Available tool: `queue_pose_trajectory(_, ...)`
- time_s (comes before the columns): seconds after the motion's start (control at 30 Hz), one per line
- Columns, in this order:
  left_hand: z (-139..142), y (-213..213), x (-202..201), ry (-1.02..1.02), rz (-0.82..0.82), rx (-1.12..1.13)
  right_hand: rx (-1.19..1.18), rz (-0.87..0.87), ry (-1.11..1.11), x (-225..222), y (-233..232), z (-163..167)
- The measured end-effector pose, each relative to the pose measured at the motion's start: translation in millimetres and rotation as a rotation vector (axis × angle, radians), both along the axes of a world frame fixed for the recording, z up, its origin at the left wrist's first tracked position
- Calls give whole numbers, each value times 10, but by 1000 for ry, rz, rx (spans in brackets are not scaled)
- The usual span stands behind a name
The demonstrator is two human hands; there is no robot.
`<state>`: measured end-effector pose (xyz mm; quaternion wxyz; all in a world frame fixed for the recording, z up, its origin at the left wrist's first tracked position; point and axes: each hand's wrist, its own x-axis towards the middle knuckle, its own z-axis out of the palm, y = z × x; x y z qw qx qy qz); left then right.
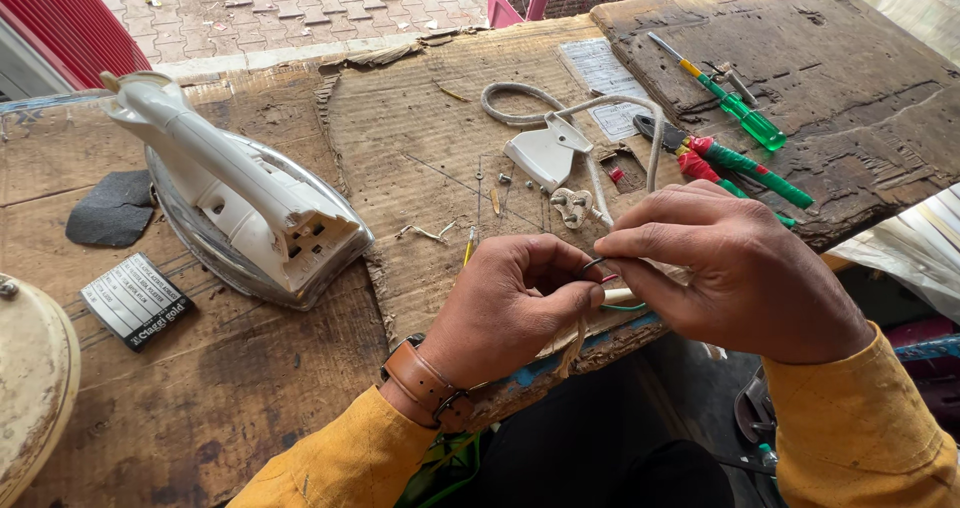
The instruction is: The person repairs an electric iron at a workbench. They strip and twist the ends of the iron's power cord, connect the wires to the terminals inside the iron's handle, and tighten the connections using screwdrivers and pliers.
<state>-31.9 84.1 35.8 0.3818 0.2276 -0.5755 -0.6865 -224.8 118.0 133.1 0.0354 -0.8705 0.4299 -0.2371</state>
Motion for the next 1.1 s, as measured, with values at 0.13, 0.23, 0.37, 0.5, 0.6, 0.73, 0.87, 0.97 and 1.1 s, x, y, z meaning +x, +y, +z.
queue_pose_trajectory(0.13, 55, 28, -8, 24, 30, -34, -26, -61, -8, 18, 57, -57)
queue_pose_trajectory(0.23, 93, 78, -10, -93, 100, -100, -96, -118, -24, 42, 92, -103)
queue_pose_trajectory(0.37, 128, 115, -4, -93, 192, -242, -201, -166, -44, 107, 117, -179)
queue_pose_trajectory(0.5, 142, 117, 11, -120, 250, -267, -257, -266, -42, 176, 149, -238)
queue_pose_trajectory(0.6, 149, 112, 19, -129, 296, -297, -322, -300, -36, 240, 155, -280)
queue_pose_trajectory(0.73, 167, 109, 46, -154, 333, -299, -341, -365, -18, 336, 174, -305)
queue_pose_trajectory(0.87, 179, 124, 67, -131, 390, -326, -373, -426, -10, 426, 194, -296)
queue_pose_trajectory(0.97, 176, 137, 83, -100, 452, -402, -356, -470, -14, 483, 203, -330)
queue_pose_trajectory(1.1, 179, 150, 148, -120, 504, -362, -437, -627, 15, 422, 170, -375)
